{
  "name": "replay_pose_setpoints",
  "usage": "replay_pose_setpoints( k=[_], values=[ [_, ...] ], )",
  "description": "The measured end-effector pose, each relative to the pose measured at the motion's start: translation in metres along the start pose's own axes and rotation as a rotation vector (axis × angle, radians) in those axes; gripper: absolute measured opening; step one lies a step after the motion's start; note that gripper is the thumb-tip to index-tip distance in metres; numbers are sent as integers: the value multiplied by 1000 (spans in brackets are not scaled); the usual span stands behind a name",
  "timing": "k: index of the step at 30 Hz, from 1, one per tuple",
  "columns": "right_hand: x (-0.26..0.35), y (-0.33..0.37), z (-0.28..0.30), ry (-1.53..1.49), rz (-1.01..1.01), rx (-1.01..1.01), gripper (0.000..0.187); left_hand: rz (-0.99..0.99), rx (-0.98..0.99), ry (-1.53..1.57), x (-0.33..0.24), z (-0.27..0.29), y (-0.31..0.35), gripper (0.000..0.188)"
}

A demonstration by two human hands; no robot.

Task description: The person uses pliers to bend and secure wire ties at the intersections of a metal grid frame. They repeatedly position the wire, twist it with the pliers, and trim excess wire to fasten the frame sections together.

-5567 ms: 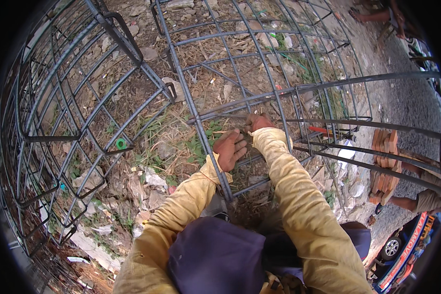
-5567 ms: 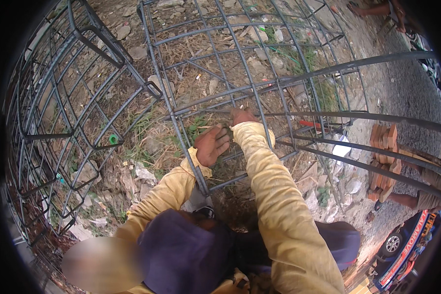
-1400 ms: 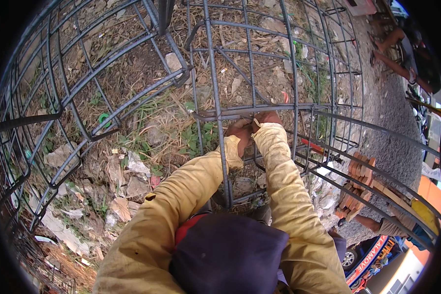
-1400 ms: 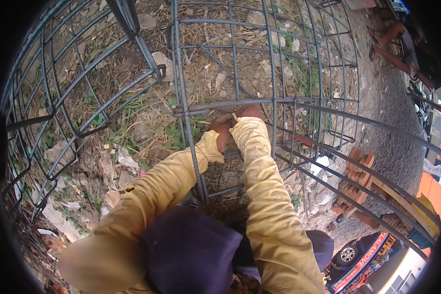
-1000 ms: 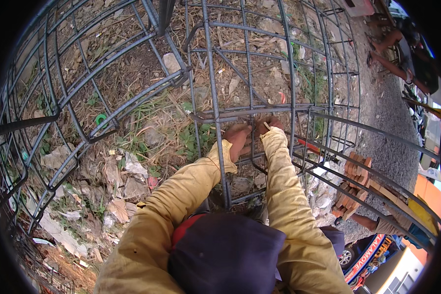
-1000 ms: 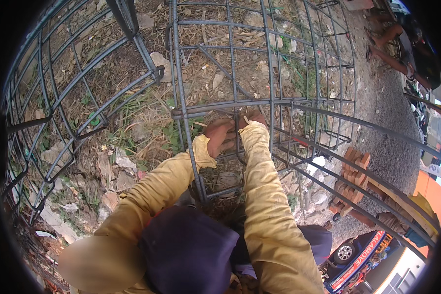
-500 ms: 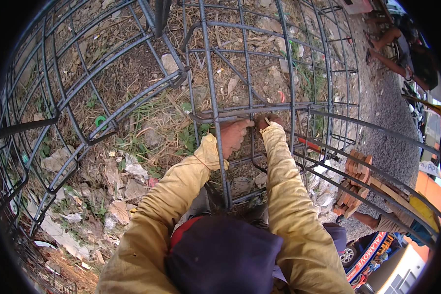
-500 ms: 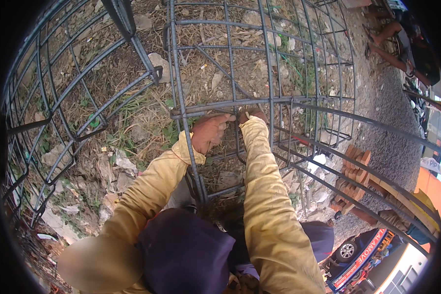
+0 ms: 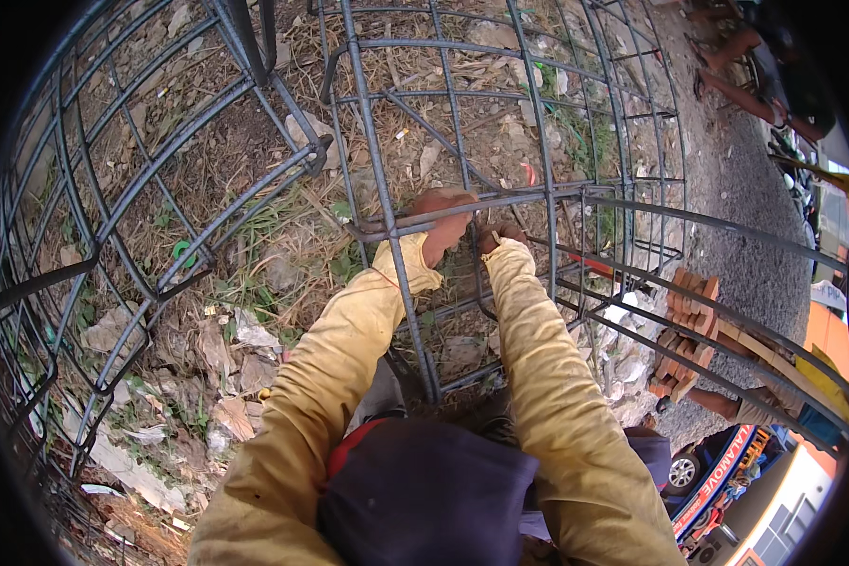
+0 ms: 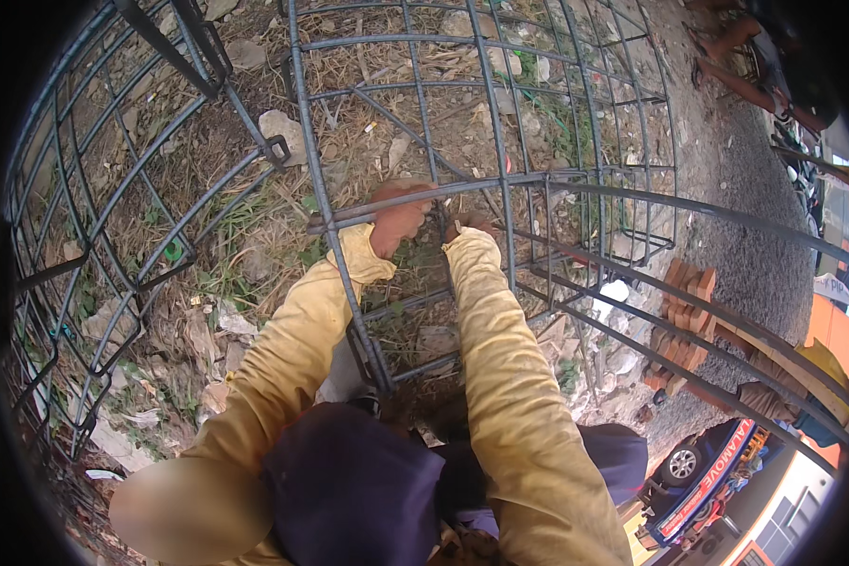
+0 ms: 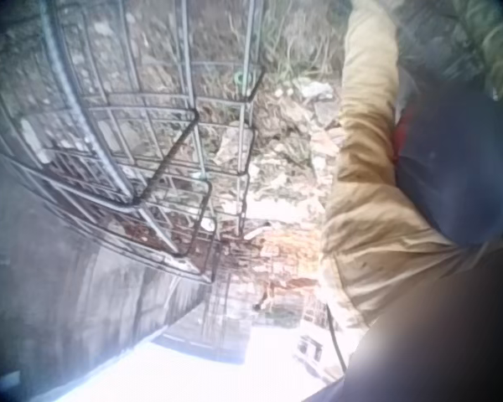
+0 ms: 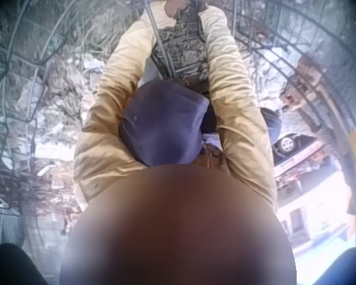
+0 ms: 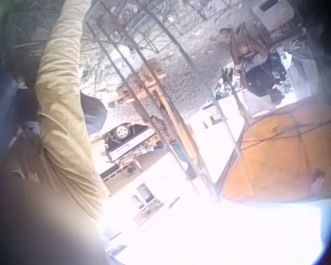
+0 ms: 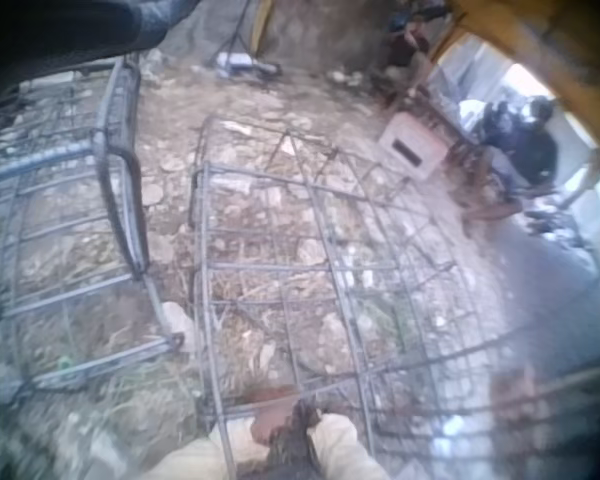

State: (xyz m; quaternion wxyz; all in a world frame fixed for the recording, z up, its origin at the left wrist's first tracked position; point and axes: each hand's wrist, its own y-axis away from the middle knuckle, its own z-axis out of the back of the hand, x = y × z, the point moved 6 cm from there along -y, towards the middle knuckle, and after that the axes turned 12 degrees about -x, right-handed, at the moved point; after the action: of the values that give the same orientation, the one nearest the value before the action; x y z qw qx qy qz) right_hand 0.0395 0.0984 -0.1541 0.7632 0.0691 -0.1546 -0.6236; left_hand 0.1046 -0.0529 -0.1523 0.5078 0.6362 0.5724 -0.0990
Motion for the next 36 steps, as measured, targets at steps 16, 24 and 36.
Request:
replay_pose_setpoints(
  k=[16, 24, 36],
  values=[
    [68, 28, 32, 312, 776, 19, 22, -128, 361, -1052, -5, -77, 7, 27],
    [52, 120, 65, 243, 906, 537, 23, 126, 312, -735, 32, -35, 35, 32],
    [-17, 185, 212, -422, 417, 1147, 22, -163, 47, -1369, 36, 60, 34, 28]
  ],
)
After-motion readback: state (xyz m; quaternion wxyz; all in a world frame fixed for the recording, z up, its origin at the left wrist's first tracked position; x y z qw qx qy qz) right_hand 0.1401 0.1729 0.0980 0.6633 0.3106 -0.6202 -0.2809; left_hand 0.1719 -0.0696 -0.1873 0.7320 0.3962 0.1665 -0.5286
